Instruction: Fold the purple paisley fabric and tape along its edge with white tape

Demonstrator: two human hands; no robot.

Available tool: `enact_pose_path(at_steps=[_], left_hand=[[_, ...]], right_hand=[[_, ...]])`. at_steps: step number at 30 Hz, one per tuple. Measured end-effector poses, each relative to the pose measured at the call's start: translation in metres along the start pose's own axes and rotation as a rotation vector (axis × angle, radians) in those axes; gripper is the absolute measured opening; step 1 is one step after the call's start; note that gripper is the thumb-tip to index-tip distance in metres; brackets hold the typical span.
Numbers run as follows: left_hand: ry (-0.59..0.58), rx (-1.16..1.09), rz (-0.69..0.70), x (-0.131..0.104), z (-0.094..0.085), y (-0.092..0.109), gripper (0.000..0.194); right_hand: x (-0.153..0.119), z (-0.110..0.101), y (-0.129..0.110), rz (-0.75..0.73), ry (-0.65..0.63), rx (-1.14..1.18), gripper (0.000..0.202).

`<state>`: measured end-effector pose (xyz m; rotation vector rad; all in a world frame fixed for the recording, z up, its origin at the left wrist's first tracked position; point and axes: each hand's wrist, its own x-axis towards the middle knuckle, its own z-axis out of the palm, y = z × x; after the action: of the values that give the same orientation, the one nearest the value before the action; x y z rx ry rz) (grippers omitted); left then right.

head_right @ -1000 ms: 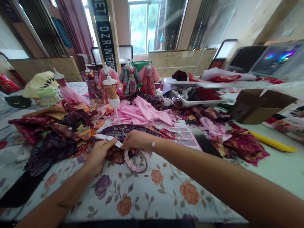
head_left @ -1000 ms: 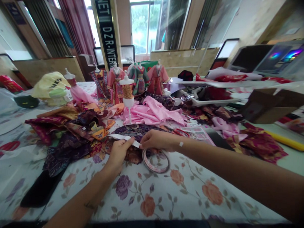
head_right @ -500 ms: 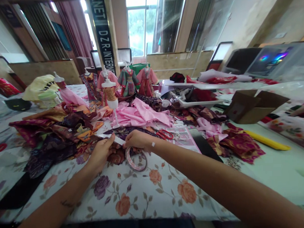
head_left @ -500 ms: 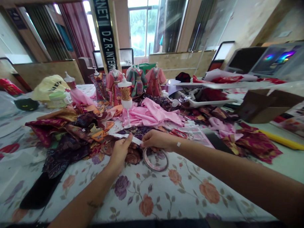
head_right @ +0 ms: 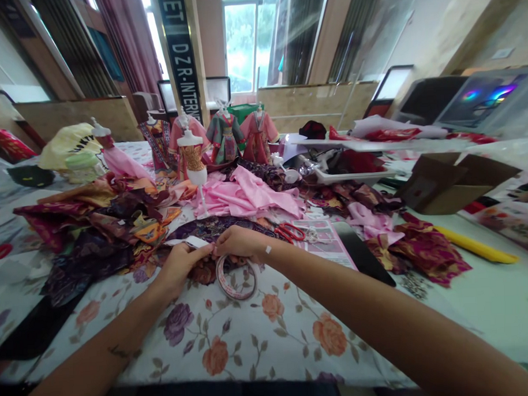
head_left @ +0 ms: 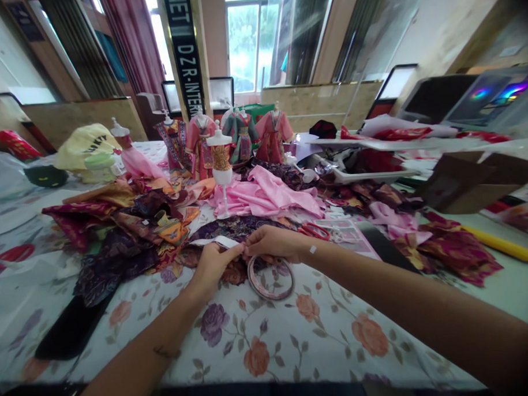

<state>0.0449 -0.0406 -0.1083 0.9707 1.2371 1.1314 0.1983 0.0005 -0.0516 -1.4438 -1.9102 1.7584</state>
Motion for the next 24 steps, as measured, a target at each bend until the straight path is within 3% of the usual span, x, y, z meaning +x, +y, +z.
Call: enact_pose_path(at_steps=[8,14,17,21,24], left_hand=[[-0.043,-0.246,-0.042,-0.006,0.006,0.004,0.027],[-0.039,-0.343,-0.079,-0.006,0.010,0.005,0.032],[0.011,-0.361,-0.169,-0.004,0.015,0.005,0.035],[0.129,-0.301,-0.128,-0.004,0.021,0.003,0.036],[0.154,-0.265,-0.105,-0.003,0.022,0.001,0.035]], right_hand=[[-0.007,0.006,0.004,-0.023,0.004,0.114,0.019],[-0.008,0.024,0.017,-0.054,0.023,0.596,0.018],[-0.006,0.035,0.022,-0.062,0.012,0.812,0.021],[-0.003,0.045,0.027,-0.079,0.010,0.985,0.021],[-0.002,0.046,0.032,-0.050,0.020,1.082,0.020]])
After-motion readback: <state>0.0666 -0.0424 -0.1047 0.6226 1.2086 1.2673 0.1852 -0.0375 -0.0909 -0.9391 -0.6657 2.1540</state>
